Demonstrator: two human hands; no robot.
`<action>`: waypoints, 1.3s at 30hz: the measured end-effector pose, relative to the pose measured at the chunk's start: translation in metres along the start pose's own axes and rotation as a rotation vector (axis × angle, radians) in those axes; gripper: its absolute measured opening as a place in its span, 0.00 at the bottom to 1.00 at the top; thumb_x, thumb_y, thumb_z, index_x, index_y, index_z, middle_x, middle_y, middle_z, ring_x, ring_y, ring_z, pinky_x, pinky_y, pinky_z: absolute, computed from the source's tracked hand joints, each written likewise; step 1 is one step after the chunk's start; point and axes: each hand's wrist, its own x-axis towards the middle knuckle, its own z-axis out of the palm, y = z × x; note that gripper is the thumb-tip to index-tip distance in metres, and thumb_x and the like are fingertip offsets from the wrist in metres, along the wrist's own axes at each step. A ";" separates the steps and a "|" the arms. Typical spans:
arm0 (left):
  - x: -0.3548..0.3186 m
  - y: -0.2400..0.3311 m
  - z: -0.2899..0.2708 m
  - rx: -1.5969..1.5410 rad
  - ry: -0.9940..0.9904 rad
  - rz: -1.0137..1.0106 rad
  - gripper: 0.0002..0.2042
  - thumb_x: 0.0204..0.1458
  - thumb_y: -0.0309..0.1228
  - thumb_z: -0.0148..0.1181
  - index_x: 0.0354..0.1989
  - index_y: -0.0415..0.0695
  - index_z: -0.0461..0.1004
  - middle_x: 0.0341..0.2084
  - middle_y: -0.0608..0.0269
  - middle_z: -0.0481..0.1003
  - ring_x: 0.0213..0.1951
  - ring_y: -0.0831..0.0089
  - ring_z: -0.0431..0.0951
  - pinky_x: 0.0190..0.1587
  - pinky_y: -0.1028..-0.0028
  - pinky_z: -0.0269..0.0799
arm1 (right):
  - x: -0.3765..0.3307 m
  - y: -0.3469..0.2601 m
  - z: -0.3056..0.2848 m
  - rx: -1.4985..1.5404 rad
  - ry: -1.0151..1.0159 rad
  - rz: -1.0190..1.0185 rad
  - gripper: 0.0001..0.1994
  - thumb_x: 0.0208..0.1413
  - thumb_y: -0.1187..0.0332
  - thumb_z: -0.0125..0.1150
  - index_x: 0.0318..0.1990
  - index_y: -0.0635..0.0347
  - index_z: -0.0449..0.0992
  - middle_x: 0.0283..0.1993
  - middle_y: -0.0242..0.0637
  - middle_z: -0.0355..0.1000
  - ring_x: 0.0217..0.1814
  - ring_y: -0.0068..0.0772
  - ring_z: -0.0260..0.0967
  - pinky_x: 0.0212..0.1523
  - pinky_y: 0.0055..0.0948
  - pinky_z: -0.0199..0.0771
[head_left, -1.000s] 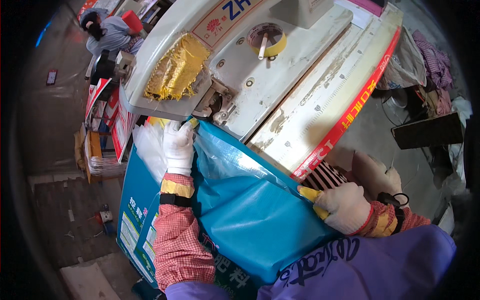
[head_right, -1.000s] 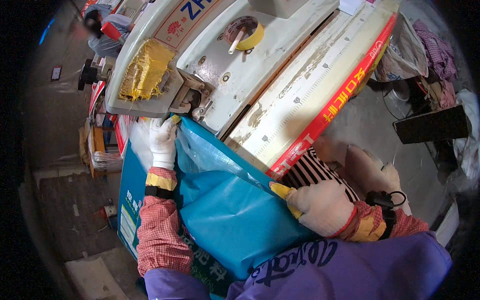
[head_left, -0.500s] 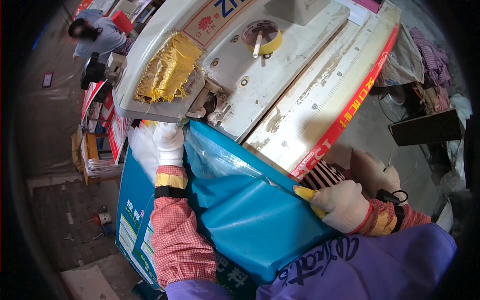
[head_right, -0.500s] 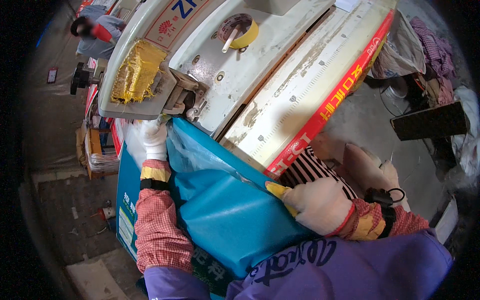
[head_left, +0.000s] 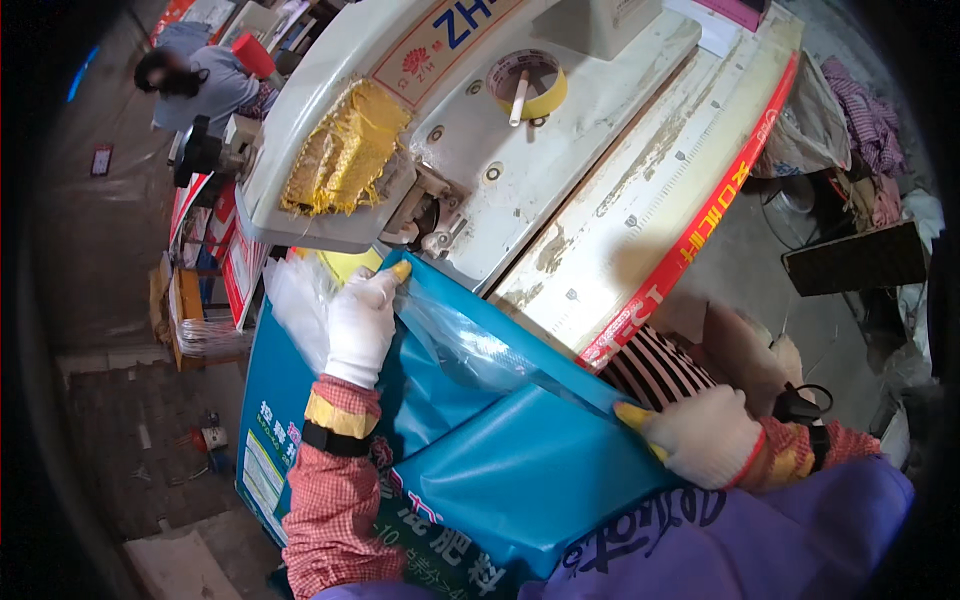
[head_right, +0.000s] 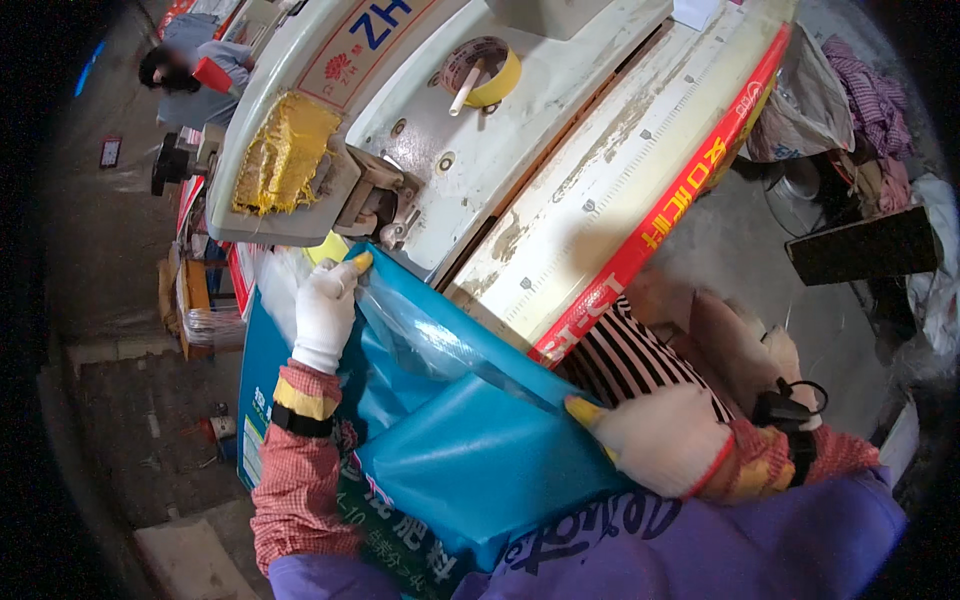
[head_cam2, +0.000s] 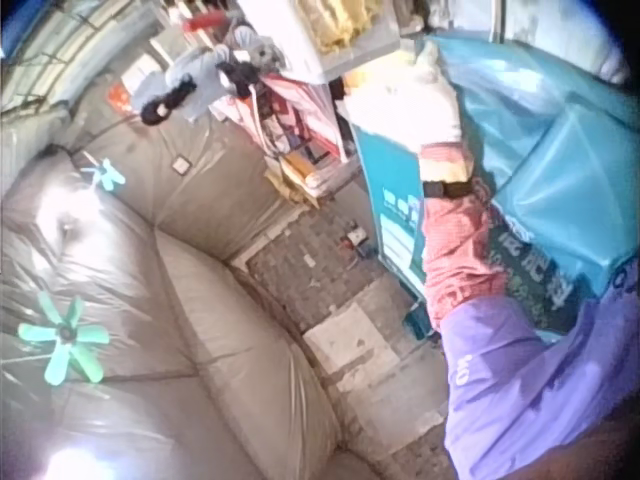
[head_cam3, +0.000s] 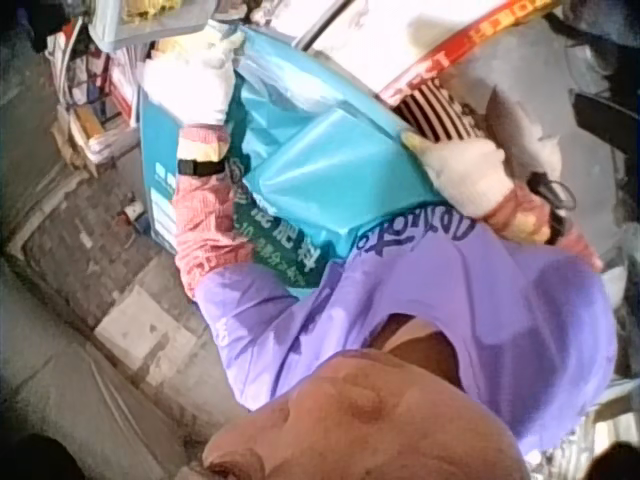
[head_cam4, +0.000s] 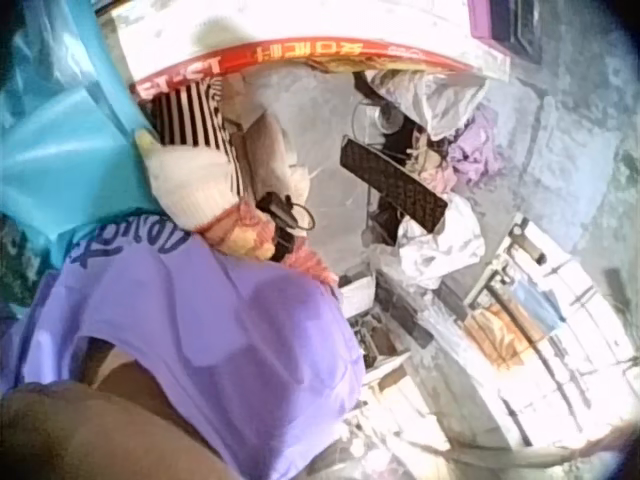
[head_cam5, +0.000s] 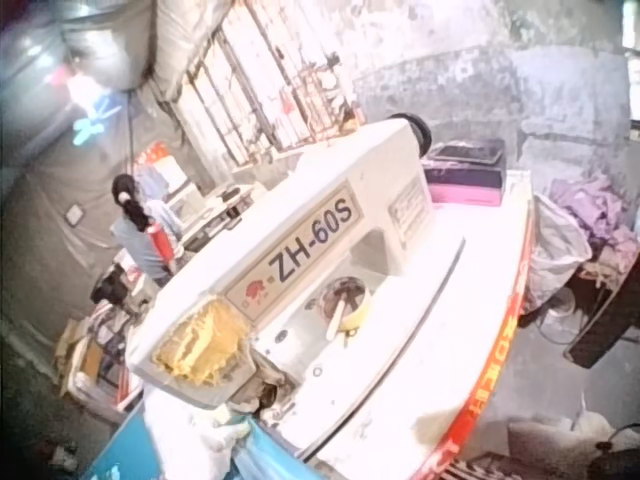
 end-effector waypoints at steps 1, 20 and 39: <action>0.004 -0.002 0.004 0.069 0.025 0.068 0.06 0.49 0.28 0.51 0.31 0.47 0.75 0.23 0.54 0.72 0.28 0.57 0.74 0.30 0.66 0.69 | -0.011 -0.012 -0.014 0.086 -0.034 0.140 0.36 0.45 0.30 0.43 0.37 0.57 0.78 0.30 0.44 0.74 0.39 0.40 0.72 0.43 0.32 0.69; 0.053 -0.024 -0.126 0.539 -0.094 -0.029 0.06 0.43 0.28 0.54 0.28 0.43 0.75 0.24 0.50 0.74 0.34 0.54 0.75 0.37 0.61 0.71 | 0.080 -0.192 -0.106 -0.290 0.610 -0.984 0.11 0.39 0.68 0.57 0.32 0.60 0.79 0.32 0.41 0.76 0.34 0.40 0.74 0.29 0.37 0.74; 0.024 0.176 -0.174 -0.097 -0.994 -0.319 0.18 0.52 0.43 0.55 0.39 0.38 0.74 0.24 0.59 0.76 0.25 0.71 0.74 0.27 0.73 0.70 | 0.142 -0.162 -0.117 -0.365 0.860 -1.136 0.09 0.38 0.70 0.57 0.31 0.53 0.75 0.28 0.42 0.73 0.31 0.45 0.72 0.34 0.36 0.73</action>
